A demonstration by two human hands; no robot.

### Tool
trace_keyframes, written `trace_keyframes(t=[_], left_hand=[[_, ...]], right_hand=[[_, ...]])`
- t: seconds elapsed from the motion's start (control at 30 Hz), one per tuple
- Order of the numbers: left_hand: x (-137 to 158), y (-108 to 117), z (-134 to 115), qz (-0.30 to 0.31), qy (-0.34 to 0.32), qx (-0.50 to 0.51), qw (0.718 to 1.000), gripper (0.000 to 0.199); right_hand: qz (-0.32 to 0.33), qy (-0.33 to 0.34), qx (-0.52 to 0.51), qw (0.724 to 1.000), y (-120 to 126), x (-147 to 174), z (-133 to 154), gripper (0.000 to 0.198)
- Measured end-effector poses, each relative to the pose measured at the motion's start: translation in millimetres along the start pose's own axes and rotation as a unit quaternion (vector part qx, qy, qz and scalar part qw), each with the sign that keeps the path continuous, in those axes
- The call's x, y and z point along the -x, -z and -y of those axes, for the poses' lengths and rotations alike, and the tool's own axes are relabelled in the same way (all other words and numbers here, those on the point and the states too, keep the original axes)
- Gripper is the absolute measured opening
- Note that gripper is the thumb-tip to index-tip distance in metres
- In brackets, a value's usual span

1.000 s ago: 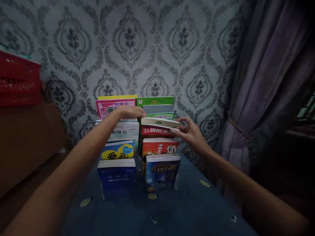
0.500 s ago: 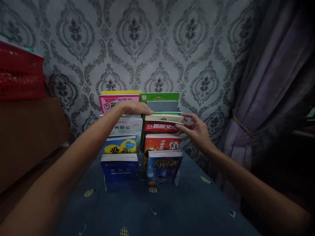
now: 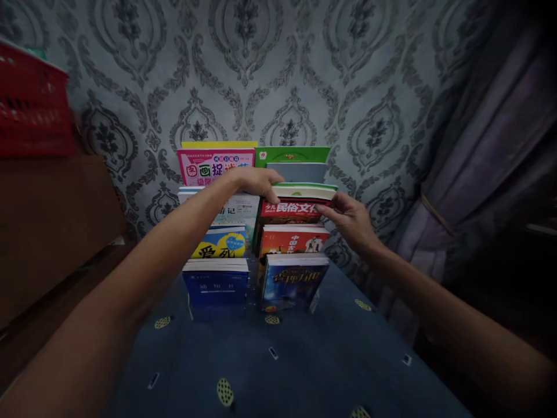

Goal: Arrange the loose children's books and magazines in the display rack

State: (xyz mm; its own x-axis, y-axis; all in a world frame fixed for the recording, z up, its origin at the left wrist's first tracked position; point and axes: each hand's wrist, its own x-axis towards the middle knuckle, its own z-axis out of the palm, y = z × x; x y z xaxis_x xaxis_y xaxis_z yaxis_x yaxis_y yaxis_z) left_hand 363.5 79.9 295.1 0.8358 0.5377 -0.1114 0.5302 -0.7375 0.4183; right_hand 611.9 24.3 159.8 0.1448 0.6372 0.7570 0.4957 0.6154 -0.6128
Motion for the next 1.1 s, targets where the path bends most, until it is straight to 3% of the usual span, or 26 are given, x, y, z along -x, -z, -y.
trace_keyframes(t=[0.1, 0.17, 0.27, 0.33, 0.43, 0.5, 0.63, 0.8, 0.93, 1.1], left_hand=[[-5.0, 7.1, 3.2, 0.049, 0.004, -0.006, 0.999, 0.062], [-9.5, 11.5, 2.1, 0.047, 0.013, -0.046, 0.998, 0.061], [-8.5, 8.4, -4.4, -0.033, 0.016, -0.095, 0.995, 0.054], [3.2, -4.8, -11.7, -0.124, -0.005, -0.106, 0.987, 0.044], [37.1, -42.9, -24.7, -0.298, -0.055, -0.102, 0.948, 0.033], [63.1, -78.1, -30.9, -0.364, -0.063, -0.093, 0.924, 0.031], [96.1, -157.5, -26.7, -0.375, -0.045, -0.112, 0.919, 0.031], [88.7, -234.5, -3.9, -0.399, -0.009, -0.149, 0.905, 0.042], [70.2, -263.5, 2.0, -0.414, 0.013, -0.110, 0.904, 0.056], [48.5, -267.2, -9.3, -0.467, 0.036, 0.036, 0.883, 0.072]], right_hand=[[-0.025, 0.002, -0.005, 1.000, -3.6, 0.6, -3.2, 0.031], [-0.033, -0.008, -0.018, 0.999, -6.5, 1.9, -6.5, 0.033], [-0.038, -0.028, -0.035, 0.998, -9.6, 6.8, -9.2, 0.035], [-0.041, -0.042, -0.050, 0.997, -10.5, 12.1, -9.1, 0.036], [-0.040, -0.066, -0.072, 0.994, -10.7, 21.5, -8.7, 0.038], [-0.039, -0.079, -0.080, 0.993, -10.8, 29.0, -9.5, 0.042], [-0.089, -0.090, -0.063, 0.990, -13.0, 56.2, -9.9, 0.041], [-0.177, -0.031, 0.056, 0.982, -20.3, 116.2, 3.0, 0.027], [-0.123, 0.027, 0.134, 0.983, -25.3, 142.4, 9.8, 0.022], [-0.125, 0.042, 0.130, 0.983, -28.7, 121.3, 6.8, 0.034]])
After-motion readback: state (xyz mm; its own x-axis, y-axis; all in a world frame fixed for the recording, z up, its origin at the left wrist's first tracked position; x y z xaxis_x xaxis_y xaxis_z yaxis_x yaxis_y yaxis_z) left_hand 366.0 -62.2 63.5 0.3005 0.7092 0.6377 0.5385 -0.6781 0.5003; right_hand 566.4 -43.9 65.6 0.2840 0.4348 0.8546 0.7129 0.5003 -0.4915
